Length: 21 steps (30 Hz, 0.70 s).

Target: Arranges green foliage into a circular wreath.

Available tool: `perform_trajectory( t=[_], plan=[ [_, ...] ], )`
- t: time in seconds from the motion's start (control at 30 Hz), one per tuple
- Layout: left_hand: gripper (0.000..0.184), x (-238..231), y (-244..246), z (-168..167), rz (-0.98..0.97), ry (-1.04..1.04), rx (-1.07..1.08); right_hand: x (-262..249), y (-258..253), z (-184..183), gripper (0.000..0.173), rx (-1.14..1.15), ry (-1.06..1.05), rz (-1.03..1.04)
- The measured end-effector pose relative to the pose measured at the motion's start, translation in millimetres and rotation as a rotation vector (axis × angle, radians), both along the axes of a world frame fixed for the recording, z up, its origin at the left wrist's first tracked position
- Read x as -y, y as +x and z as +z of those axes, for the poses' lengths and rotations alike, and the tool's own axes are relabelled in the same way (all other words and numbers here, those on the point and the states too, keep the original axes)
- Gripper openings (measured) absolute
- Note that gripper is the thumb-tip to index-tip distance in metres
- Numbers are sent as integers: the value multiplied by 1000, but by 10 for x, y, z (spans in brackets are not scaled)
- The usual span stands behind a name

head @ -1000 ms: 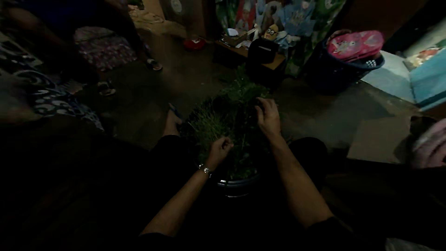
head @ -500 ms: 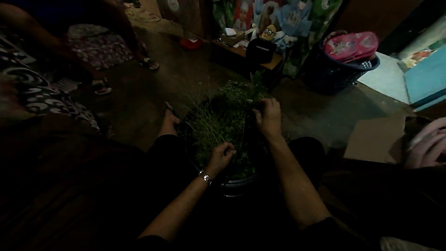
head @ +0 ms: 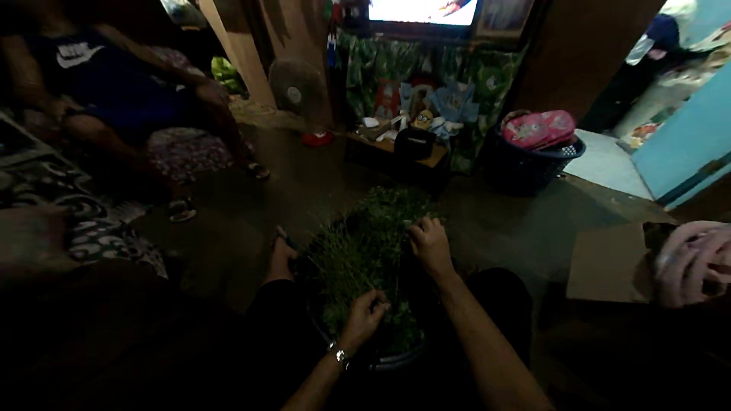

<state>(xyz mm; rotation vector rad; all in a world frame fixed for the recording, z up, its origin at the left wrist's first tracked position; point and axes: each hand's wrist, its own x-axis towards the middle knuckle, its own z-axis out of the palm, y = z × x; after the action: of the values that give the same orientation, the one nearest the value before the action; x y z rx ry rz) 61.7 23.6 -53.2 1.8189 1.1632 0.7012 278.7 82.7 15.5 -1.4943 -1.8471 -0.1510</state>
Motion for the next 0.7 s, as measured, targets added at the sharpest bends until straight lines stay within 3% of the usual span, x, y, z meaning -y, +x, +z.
perform_trajectory(
  t=[0.2,0.37,0.53,0.63,0.7],
  plan=[
    [21,0,-18,-25,2,-12,15,8,-15,32,20,-1,-11,41],
    [21,-21,-24,-12,7,4,-23,73,-77,77,25,-201,-37,-49],
    [24,-108,-30,34,125,-50,-46,115,40,233,24,-536,-78,-74],
    [53,-203,-40,137,243,-99,-107,189,9,220,18,-833,-93,67],
    [58,-213,-21,229,271,-49,-109,254,-66,250,13,-1011,-128,148]
  ],
)
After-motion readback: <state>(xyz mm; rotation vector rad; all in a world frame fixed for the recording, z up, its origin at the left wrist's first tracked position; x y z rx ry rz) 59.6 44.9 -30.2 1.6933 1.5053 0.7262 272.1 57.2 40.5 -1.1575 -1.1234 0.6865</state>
